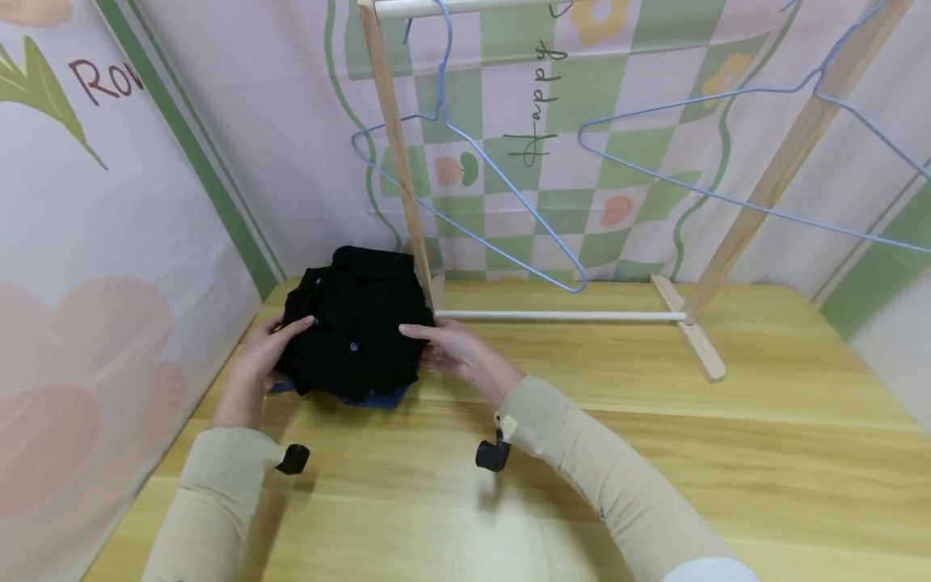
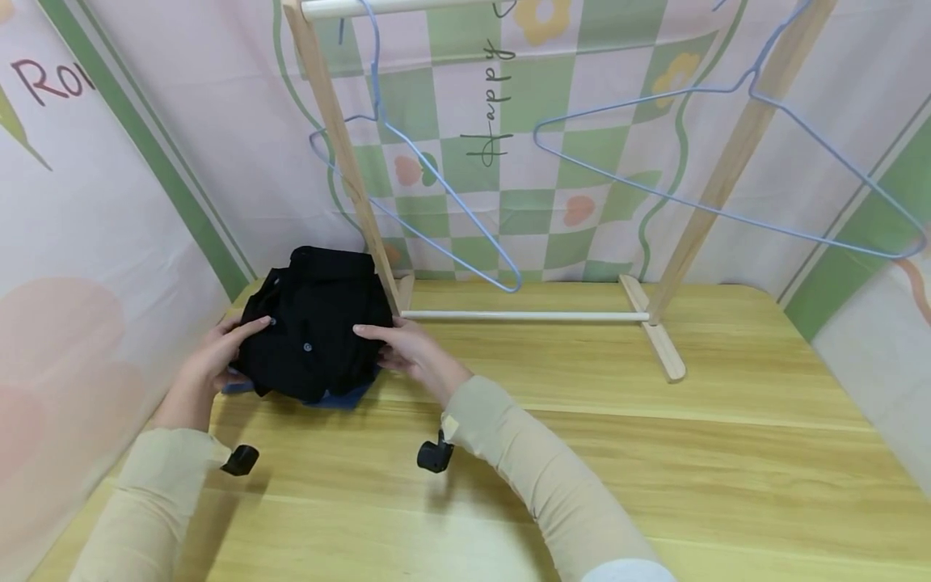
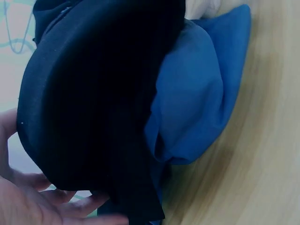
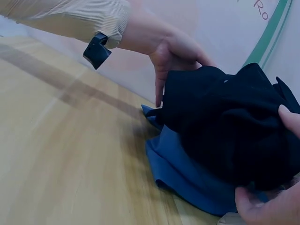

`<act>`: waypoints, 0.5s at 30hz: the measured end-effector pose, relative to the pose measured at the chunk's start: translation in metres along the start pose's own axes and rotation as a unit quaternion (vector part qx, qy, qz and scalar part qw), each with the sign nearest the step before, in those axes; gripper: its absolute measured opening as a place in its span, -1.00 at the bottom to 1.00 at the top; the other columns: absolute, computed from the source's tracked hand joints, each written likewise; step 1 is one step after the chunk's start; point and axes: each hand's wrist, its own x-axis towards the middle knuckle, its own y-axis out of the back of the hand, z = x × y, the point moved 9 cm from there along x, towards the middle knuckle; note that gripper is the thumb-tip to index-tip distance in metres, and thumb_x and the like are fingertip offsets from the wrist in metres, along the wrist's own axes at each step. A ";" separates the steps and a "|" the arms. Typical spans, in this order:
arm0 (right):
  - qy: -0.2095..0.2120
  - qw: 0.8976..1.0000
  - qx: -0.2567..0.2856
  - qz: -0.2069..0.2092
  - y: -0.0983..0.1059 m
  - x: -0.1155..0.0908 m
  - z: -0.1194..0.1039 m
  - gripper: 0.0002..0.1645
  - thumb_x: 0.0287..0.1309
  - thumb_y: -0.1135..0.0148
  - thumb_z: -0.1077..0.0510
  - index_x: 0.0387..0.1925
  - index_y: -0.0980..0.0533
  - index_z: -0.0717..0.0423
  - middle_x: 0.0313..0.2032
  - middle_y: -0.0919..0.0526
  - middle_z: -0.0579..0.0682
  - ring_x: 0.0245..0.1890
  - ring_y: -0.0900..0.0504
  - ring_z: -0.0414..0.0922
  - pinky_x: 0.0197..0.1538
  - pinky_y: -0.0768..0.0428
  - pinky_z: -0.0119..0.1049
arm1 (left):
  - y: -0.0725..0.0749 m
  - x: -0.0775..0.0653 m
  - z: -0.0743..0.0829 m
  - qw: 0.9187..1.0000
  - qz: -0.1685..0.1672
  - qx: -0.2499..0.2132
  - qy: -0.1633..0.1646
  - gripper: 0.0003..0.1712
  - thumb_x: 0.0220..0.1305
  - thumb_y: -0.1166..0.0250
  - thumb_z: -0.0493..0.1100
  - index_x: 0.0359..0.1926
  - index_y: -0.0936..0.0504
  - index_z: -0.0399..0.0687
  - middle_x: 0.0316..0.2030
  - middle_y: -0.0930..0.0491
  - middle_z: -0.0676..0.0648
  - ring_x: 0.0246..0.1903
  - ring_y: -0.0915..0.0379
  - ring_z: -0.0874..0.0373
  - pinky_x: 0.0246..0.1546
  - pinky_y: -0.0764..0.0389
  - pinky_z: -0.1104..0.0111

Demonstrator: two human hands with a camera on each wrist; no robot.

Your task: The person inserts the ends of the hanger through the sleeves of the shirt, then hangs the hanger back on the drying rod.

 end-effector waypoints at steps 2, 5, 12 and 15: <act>0.002 1.000 0.003 0.002 -0.003 0.001 0.001 -0.28 0.37 -0.28 0.26 0.48 -0.27 0.23 0.32 -0.48 0.29 0.29 -0.50 0.16 0.37 -0.38 0.04 | 0.001 -0.001 -0.001 1.000 -0.004 -0.005 0.003 0.04 0.43 -0.19 0.27 0.66 0.12 -0.02 0.56 0.08 -0.39 0.42 -0.09 -0.37 0.21 -0.41 -0.24; 0.003 1.000 0.019 0.008 -0.007 0.001 0.002 -0.33 0.38 -0.28 0.28 0.44 -0.31 0.24 0.30 -0.50 0.28 0.25 -0.52 0.13 0.35 -0.42 -0.01 | 0.001 -0.003 -0.002 1.000 -0.006 -0.021 0.008 0.07 0.43 -0.21 0.26 0.67 0.17 0.02 0.58 0.14 -0.35 0.47 -0.01 -0.35 0.30 -0.30 -0.24; 0.015 0.999 0.050 -0.008 -0.017 0.002 -0.001 -0.24 0.38 -0.23 0.36 0.52 -0.20 0.19 0.36 -0.42 0.29 0.35 -0.43 0.20 0.39 -0.36 0.03 | 0.003 -0.004 -0.006 0.998 -0.020 -0.050 0.019 0.10 0.45 -0.16 0.28 0.66 0.31 0.07 0.60 0.25 -0.31 0.51 0.07 -0.31 0.37 -0.23 -0.17; 0.022 0.999 0.046 -0.016 -0.019 0.002 -0.004 -0.19 0.37 -0.22 0.38 0.56 -0.16 0.12 0.37 -0.41 0.29 0.35 -0.42 0.22 0.39 -0.34 0.06 | 0.001 -0.003 -0.004 0.998 -0.024 -0.052 0.015 0.07 0.46 -0.16 0.27 0.67 0.28 0.08 0.59 0.20 -0.32 0.49 0.02 -0.31 0.36 -0.25 -0.16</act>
